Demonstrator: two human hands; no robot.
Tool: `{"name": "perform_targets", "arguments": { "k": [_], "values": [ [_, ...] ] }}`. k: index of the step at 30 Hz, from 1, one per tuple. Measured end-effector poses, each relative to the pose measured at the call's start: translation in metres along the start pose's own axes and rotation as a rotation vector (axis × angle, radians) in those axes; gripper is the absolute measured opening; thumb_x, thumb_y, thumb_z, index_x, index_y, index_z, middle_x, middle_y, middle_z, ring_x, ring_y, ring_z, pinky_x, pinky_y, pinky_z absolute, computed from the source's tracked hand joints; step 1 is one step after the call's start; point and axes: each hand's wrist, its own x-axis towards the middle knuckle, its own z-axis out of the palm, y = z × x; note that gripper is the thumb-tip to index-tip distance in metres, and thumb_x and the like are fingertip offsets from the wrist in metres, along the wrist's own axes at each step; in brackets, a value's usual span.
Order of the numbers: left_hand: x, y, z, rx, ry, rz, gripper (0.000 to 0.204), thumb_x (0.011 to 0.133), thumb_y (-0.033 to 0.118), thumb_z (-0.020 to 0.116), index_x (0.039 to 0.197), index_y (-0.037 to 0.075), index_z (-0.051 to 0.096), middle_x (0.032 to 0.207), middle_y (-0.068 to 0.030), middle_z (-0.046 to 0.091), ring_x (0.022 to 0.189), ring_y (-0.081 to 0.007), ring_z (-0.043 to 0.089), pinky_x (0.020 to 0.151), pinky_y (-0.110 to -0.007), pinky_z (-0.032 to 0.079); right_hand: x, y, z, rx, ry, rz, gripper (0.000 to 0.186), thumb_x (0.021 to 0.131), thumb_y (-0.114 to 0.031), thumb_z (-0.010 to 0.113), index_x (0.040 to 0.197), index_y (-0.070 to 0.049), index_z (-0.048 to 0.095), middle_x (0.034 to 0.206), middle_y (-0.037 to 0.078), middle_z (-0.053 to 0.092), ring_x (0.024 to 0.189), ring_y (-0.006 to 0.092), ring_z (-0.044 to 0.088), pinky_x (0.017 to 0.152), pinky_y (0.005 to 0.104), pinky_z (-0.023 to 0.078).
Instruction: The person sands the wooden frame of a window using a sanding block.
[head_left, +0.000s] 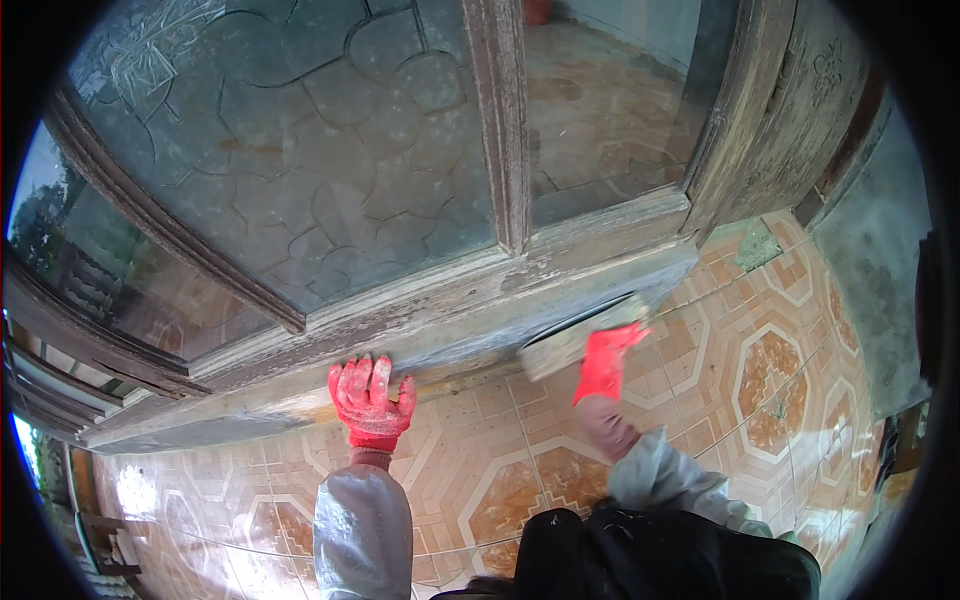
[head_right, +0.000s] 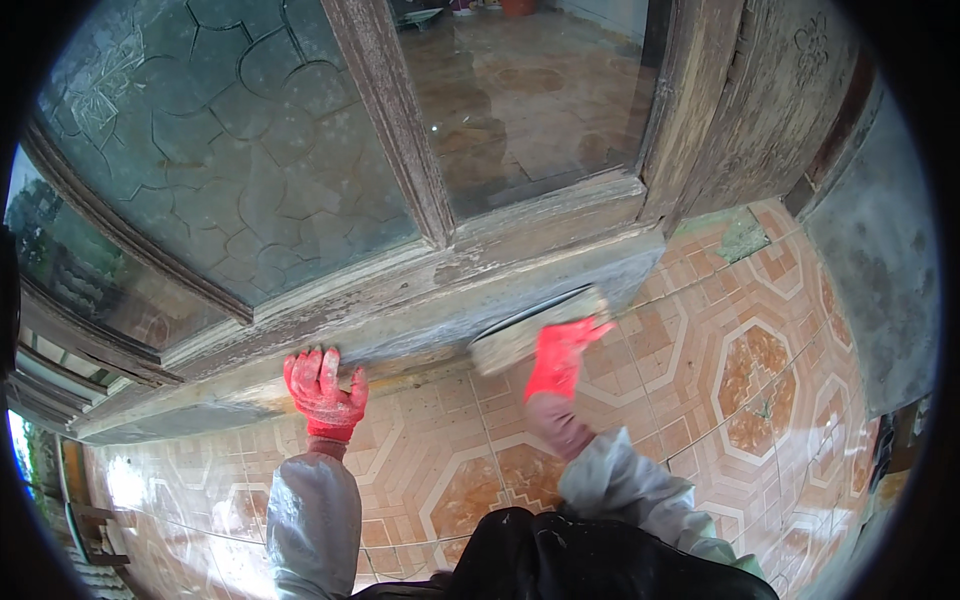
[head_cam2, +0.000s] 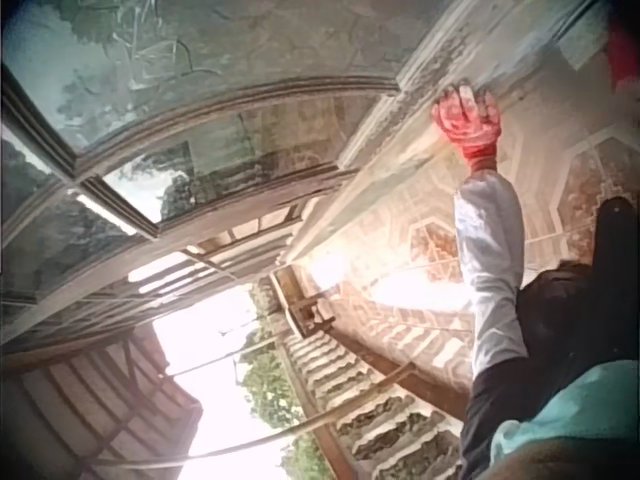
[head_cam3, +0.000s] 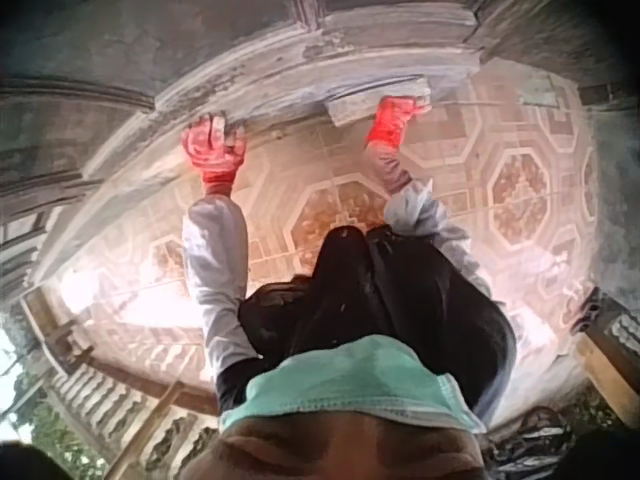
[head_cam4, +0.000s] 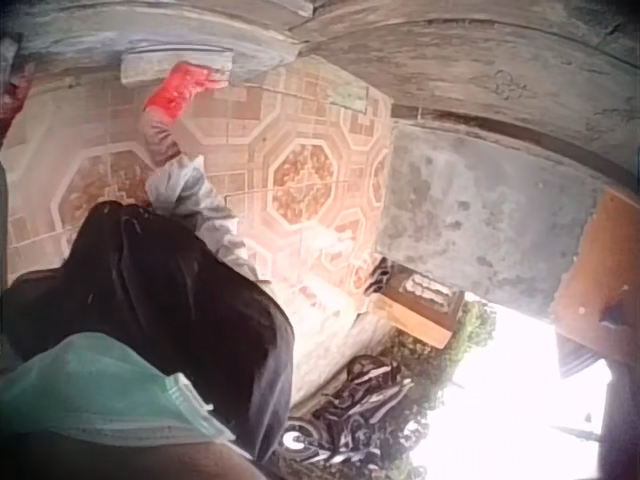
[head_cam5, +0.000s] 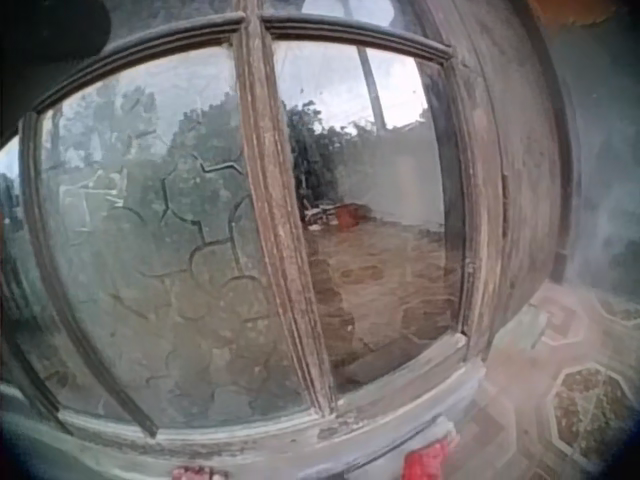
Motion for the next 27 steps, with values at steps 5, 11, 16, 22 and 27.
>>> {"name": "perform_targets", "arguments": {
  "k": [5,11,16,22,27],
  "values": [
    [0.000,0.001,0.000,-0.001,0.011,-0.018,0.046,0.074,0.034,0.069,0.111,0.011,0.056,0.111,-0.0098,0.049,0.104,-0.0317,0.049,0.096,-0.053,0.037,0.051,-0.115,-0.063,0.708,0.568,0.035,0.063,0.093,-0.025,0.053,0.144,-0.005,0.021,0.133,0.014,0.041,0.116,0.0279,0.048,0.102,0.0445,0.038],
    [0.001,0.005,0.009,0.053,0.083,-0.052,0.044,0.077,0.039,0.071,0.109,0.012,0.057,0.109,-0.0084,0.050,0.103,-0.0297,0.050,0.094,-0.053,0.038,0.003,-0.065,-0.007,0.668,0.498,-0.028,0.061,0.094,-0.027,0.051,0.145,-0.010,0.023,0.130,0.012,0.044,0.112,0.0245,0.050,0.099,0.0420,0.040],
    [0.000,-0.004,0.004,-0.001,0.050,-0.019,0.043,0.075,0.035,0.074,0.109,0.013,0.058,0.107,-0.0082,0.051,0.102,-0.0293,0.050,0.093,-0.052,0.039,0.013,-0.067,-0.025,0.766,0.372,-0.029,0.069,0.093,-0.040,0.050,0.148,-0.014,0.017,0.131,0.012,0.042,0.115,0.0254,0.047,0.099,0.0421,0.040],
    [0.006,0.007,0.014,0.011,0.117,-0.029,0.049,0.078,0.041,0.072,0.112,0.012,0.053,0.108,-0.0086,0.049,0.099,-0.0310,0.051,0.092,-0.053,0.039,0.107,-0.034,-0.096,0.561,0.717,-0.089,0.069,0.095,-0.044,0.046,0.148,-0.014,0.013,0.142,0.011,0.030,0.122,0.0264,0.042,0.101,0.0442,0.039],
    [-0.001,0.000,0.013,0.004,0.140,-0.048,0.041,0.076,0.040,0.075,0.104,0.015,0.058,0.104,-0.0059,0.052,0.095,-0.0269,0.051,0.087,-0.050,0.041,-0.009,-0.097,-0.013,0.645,0.406,-0.053,0.063,0.095,-0.039,0.047,0.146,-0.013,0.022,0.140,0.012,0.034,0.121,0.0213,0.042,0.098,0.0431,0.042]
  ]
}}
